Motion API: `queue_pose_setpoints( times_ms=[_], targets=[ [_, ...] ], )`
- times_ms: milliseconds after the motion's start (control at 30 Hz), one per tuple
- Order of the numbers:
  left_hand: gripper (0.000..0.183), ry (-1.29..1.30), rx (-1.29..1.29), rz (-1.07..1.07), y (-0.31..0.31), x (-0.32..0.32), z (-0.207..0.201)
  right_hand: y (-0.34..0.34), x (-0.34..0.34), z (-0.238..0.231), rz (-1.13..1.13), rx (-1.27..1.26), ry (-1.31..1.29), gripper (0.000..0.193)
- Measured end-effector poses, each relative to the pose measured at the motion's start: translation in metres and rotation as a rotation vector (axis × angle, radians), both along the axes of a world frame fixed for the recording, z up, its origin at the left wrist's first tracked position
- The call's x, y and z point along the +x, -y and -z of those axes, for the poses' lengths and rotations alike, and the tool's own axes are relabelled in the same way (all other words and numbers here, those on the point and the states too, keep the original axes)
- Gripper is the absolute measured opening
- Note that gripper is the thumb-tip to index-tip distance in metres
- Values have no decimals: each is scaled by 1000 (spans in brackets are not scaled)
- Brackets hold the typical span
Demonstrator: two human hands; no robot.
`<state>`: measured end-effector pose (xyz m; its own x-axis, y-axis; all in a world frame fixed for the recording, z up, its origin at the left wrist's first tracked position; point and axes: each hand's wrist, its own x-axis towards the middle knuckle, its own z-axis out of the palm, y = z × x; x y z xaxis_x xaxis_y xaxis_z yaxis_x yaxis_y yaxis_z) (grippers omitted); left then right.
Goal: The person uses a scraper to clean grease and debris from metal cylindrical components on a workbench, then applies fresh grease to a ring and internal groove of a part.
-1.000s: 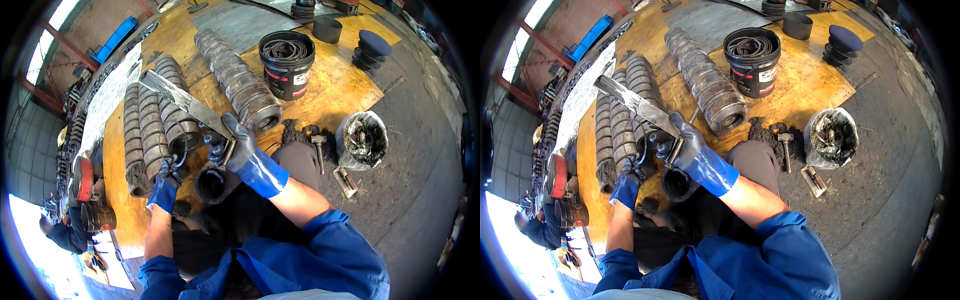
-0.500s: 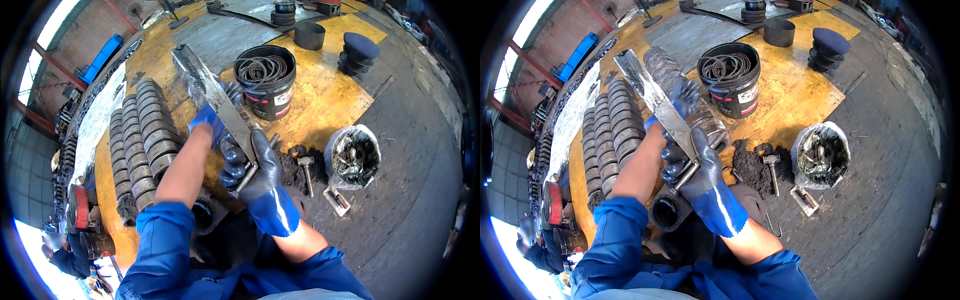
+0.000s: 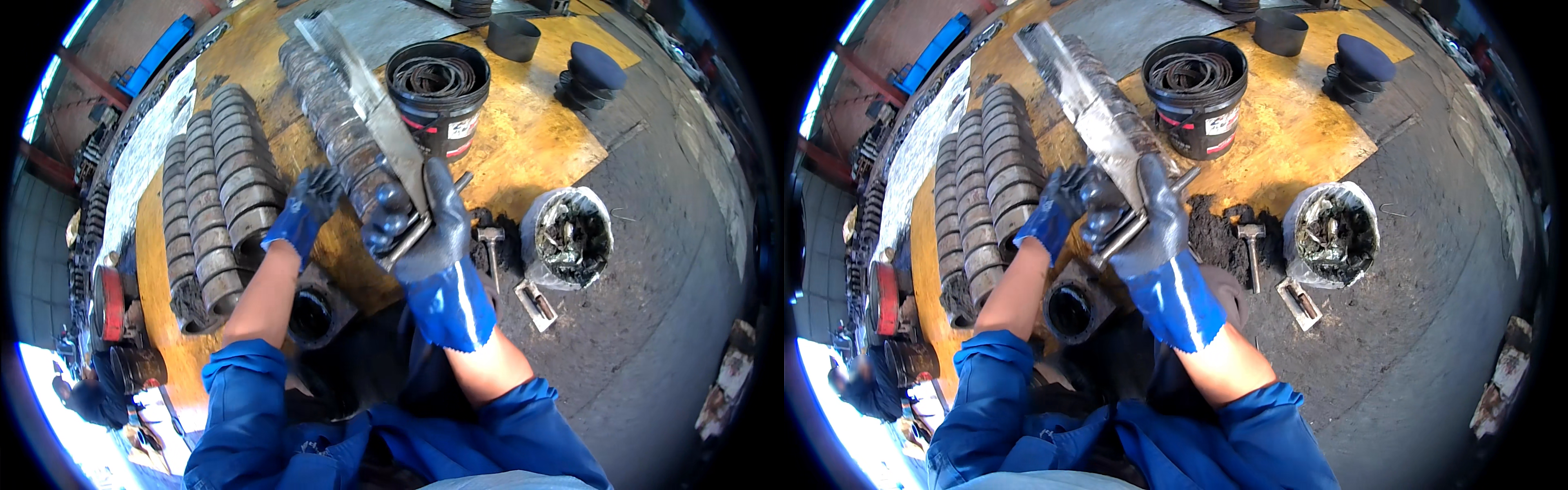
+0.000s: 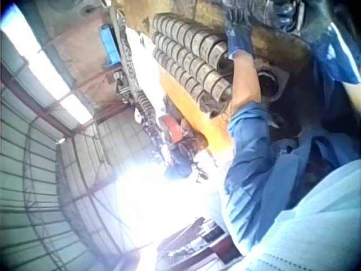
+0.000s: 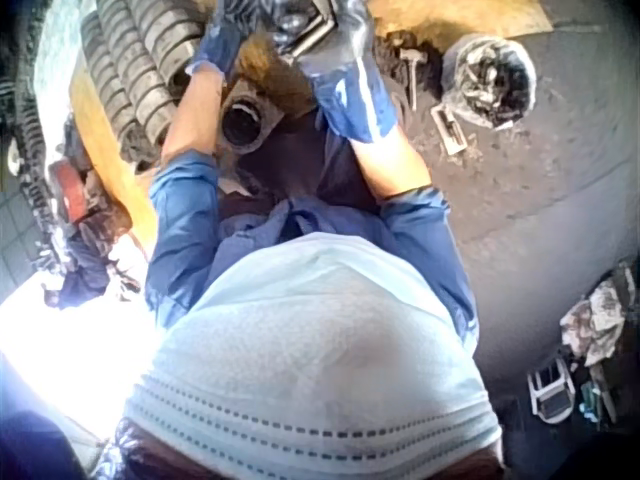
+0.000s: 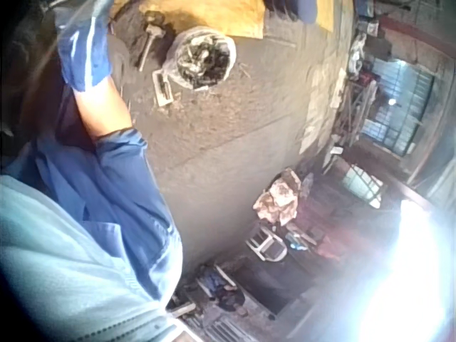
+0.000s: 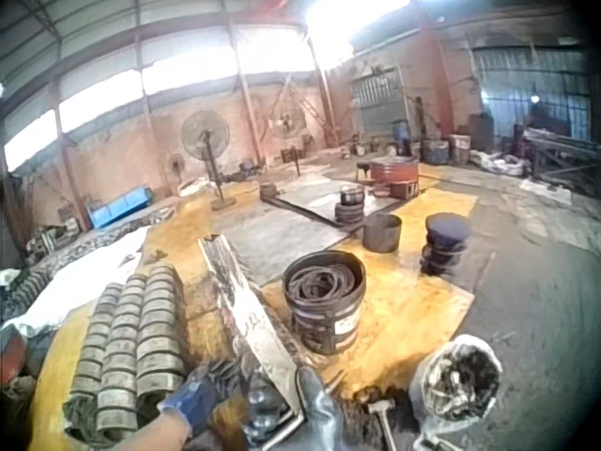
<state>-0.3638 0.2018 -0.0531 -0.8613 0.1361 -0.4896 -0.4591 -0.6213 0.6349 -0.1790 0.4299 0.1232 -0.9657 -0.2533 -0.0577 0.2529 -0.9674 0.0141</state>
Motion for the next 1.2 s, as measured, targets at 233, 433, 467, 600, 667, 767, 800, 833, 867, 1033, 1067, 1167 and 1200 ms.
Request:
queue_pose_setpoints(
  times_ms=[233, 433, 467, 600, 667, 767, 800, 833, 867, 1033, 1067, 1167, 1200],
  targets=[
    [43, 25, -132, -352, 184, 98, -8, 13, 3, 6, 84, 121, -133, 36],
    [39, 141, -177, -400, 286, 212, 25, 11, 0, 26, -202, 74, -190, 20],
    [42, 137, -177, -399, 303, 226, 37, 10, -6, 33, -283, 54, -222, 26],
    [32, 252, -354, -288, 262, 271, 73, 42, 15, 5, -119, 304, 40, 18],
    [40, 305, -454, -147, 259, 287, 95, 56, 22, 0, -85, 268, 119, 23],
    [34, 357, -543, -41, 220, 282, 108, 35, 7, 29, -286, 176, -151, 20],
    [36, 373, -583, -4, 213, 281, 115, 36, 6, 34, -307, 177, -186, 19],
    [37, 371, -629, 23, 208, 280, 121, 37, 4, 37, -327, 179, -221, 18],
    [38, 365, -691, 54, 203, 280, 127, 35, 3, 38, -312, 200, -191, 18],
    [46, 223, -1098, 219, 201, 262, 160, 57, 10, 32, -237, 273, -173, 39],
    [48, 229, -1127, 222, 201, 260, 165, 60, 9, 35, -229, 282, -180, 42],
    [53, 405, -943, 204, 154, 231, 129, 51, 12, 29, -185, 332, -189, 43],
    [54, 526, -857, 165, 152, 231, 115, 54, 10, 34, -201, 330, -192, 44]
  ],
)
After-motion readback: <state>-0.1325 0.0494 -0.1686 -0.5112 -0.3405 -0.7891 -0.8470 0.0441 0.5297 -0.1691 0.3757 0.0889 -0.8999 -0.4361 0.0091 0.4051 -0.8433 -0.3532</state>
